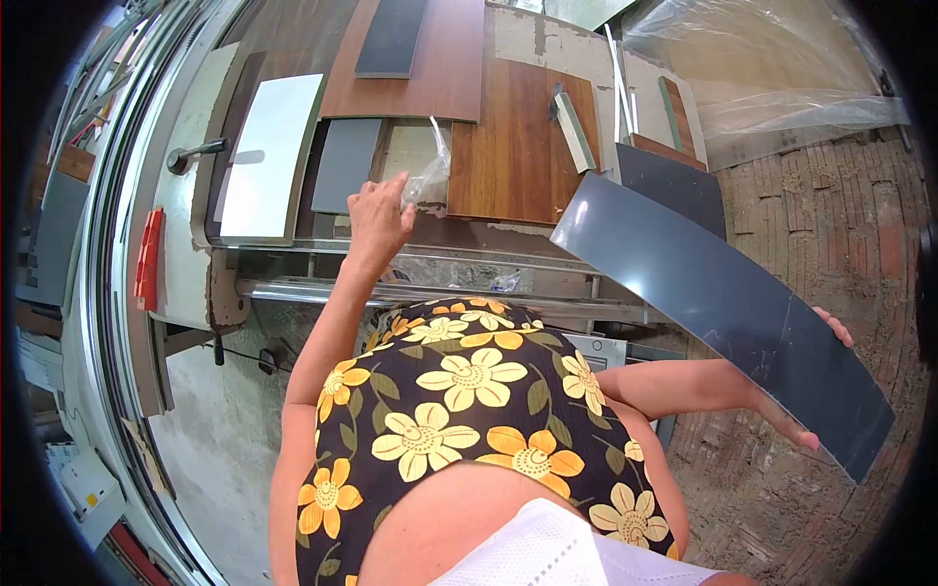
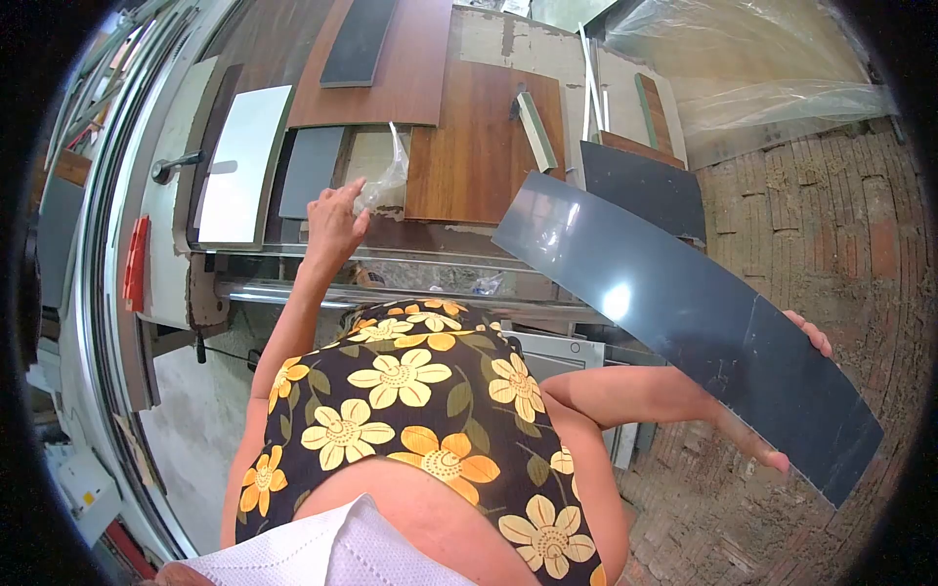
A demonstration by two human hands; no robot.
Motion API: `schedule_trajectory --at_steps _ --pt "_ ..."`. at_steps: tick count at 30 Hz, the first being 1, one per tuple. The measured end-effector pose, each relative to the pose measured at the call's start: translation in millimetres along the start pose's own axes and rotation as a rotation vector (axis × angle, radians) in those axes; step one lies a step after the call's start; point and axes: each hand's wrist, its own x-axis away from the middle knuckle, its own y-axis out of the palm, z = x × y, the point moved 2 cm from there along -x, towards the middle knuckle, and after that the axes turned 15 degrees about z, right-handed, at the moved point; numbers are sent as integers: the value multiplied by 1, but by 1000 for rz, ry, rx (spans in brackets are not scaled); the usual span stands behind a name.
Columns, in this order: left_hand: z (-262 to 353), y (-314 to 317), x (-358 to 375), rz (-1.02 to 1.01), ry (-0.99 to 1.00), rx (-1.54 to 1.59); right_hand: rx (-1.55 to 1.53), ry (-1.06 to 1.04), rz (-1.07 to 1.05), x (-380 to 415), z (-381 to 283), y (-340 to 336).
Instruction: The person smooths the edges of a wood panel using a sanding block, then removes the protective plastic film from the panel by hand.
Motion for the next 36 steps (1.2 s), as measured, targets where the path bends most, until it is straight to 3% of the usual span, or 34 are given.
schedule_trajectory --at_steps 5,9,12,13,17,20,24,26,27,30,32,34,36 --pt "-8 3 -5 53 -183 143 -205 195 -16 4 6 -2" --pt "3 -21 -14 190 -196 250 -177 260 -174 -4 8 -12" --pt "21 -38 -19 17 -474 698 -219 353 -215 -6 26 -14" --pt "21 -36 -18 -70 -442 814 -224 374 -184 -5 34 -14" --pt "47 -44 -4 -372 -615 1074 -244 507 -143 3 73 -14" --pt "48 -36 6 -488 -749 1442 -371 748 -61 18 106 -22" --pt "46 -58 17 -232 -1131 1520 -266 794 104 44 150 -28" --pt "34 -66 20 -143 -1145 1538 -115 787 109 57 168 -28" --pt "27 -70 26 -91 -1150 1531 80 672 11 70 170 -22" --pt "7 -90 40 122 -1127 1473 176 799 -55 89 193 -35" --pt "-6 -109 48 312 -1106 1411 412 782 134 102 213 -59" --pt "-28 -126 61 503 -1137 1314 284 1156 118 127 228 -71" --pt "-52 -146 77 460 -1015 1241 293 1387 95 157 234 -75"
